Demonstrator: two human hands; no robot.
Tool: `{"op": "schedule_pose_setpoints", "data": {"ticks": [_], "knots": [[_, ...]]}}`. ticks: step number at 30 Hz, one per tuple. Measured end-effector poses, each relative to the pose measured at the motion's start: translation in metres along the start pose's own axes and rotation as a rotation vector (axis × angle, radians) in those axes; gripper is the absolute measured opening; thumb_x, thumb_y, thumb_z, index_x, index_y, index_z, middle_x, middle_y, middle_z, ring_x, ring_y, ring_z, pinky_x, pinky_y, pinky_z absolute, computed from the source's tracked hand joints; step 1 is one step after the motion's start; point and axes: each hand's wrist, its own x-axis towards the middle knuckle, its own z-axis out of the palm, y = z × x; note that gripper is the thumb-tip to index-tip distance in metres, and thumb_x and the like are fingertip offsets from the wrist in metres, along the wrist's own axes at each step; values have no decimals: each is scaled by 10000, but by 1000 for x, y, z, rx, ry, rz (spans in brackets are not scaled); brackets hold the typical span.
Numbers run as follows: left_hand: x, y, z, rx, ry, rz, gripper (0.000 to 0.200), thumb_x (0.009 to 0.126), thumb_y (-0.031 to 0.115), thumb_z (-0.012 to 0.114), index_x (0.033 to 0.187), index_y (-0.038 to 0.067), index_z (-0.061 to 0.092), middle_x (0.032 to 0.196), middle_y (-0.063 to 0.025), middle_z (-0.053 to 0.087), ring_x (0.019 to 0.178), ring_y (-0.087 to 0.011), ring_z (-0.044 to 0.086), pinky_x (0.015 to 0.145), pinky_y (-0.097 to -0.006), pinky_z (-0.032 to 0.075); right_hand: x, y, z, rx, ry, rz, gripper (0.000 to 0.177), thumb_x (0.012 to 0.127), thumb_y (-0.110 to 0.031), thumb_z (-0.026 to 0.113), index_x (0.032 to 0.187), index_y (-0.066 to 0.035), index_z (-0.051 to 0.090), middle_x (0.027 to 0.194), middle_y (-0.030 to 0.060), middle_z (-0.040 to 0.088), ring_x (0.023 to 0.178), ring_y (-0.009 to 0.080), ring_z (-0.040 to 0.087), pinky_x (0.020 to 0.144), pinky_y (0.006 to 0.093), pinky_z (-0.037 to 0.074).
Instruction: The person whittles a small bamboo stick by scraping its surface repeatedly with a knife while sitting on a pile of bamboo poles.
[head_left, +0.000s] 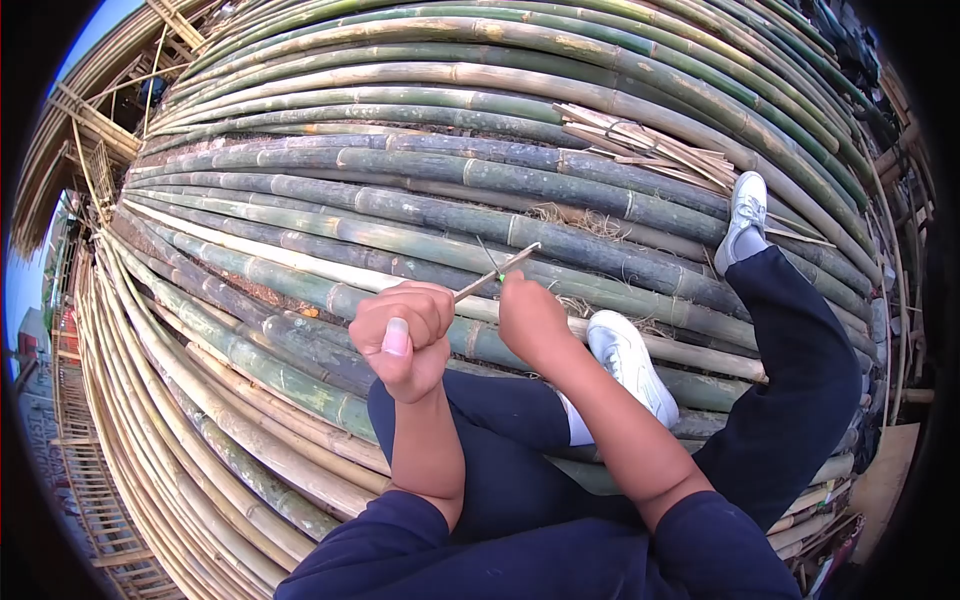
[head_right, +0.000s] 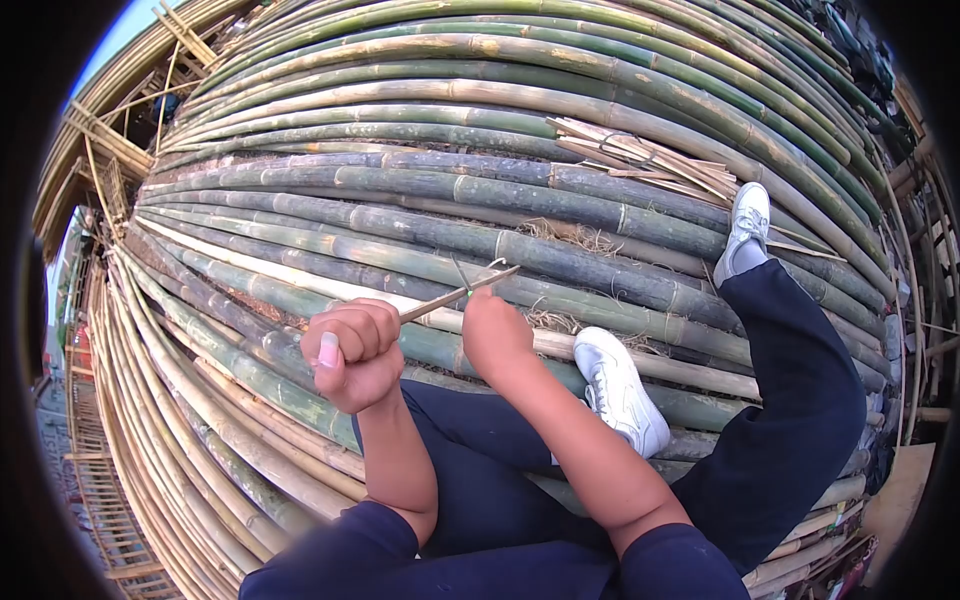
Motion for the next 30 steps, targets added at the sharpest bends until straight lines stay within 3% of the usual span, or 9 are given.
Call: {"op": "schedule_pose_setpoints", "data": {"ticks": [3,8,11,14,20,24,27,30], "knots": [[-1,1,-12,-17,9,0,374,877,151,432,561,126,235,454,24,221,363,-91,157,363,-270,153,2,7,2,12,23,-78,147,838,10,543,969,74,533,865,278,685,828,385,710,707,439,579],[1,-1,-28,-127,110,0,380,851,124,461,536,95,250,447,8,240,361,-102,177,367,-273,160,-42,-28,-30,21,-75,33,155,842,10,541,982,75,540,848,262,689,825,386,709,698,449,579],[2,-1,-20,-40,13,7,378,891,171,433,569,135,239,453,27,207,367,-93,151,366,-266,151,-13,-12,-2,7,-4,28,150,849,9,533,981,78,549,851,259,692,827,387,709,697,450,581],[2,-1,-21,-47,43,-4,380,868,161,452,555,122,240,454,22,218,364,-97,163,367,-271,151,10,2,10,-1,-4,-10,140,857,4,526,971,78,559,866,262,693,829,385,710,700,448,582],[2,-3,-28,-116,80,6,384,854,134,461,538,106,245,455,15,230,361,-100,178,369,-275,157,-42,-26,-37,-3,-84,14,131,860,0,525,959,76,562,871,264,690,831,389,708,700,448,582],[3,-2,-18,-53,7,-4,380,881,179,448,569,137,234,451,28,215,363,-91,161,363,-269,149,-24,-14,-16,8,-72,6,150,862,-1,520,980,84,557,870,264,689,838,389,708,700,445,582],[2,-2,-8,2,-24,-5,386,888,163,438,565,132,230,452,26,217,360,-90,167,361,-266,157,14,12,16,38,45,16,156,803,49,533,952,98,529,818,306,660,817,430,686,714,479,561],[-1,0,-14,-79,40,-18,393,853,127,472,526,94,257,446,5,238,355,-107,189,371,-274,154,10,19,16,100,57,-71,185,806,43,539,977,113,535,831,304,664,838,434,685,742,479,557]]}}
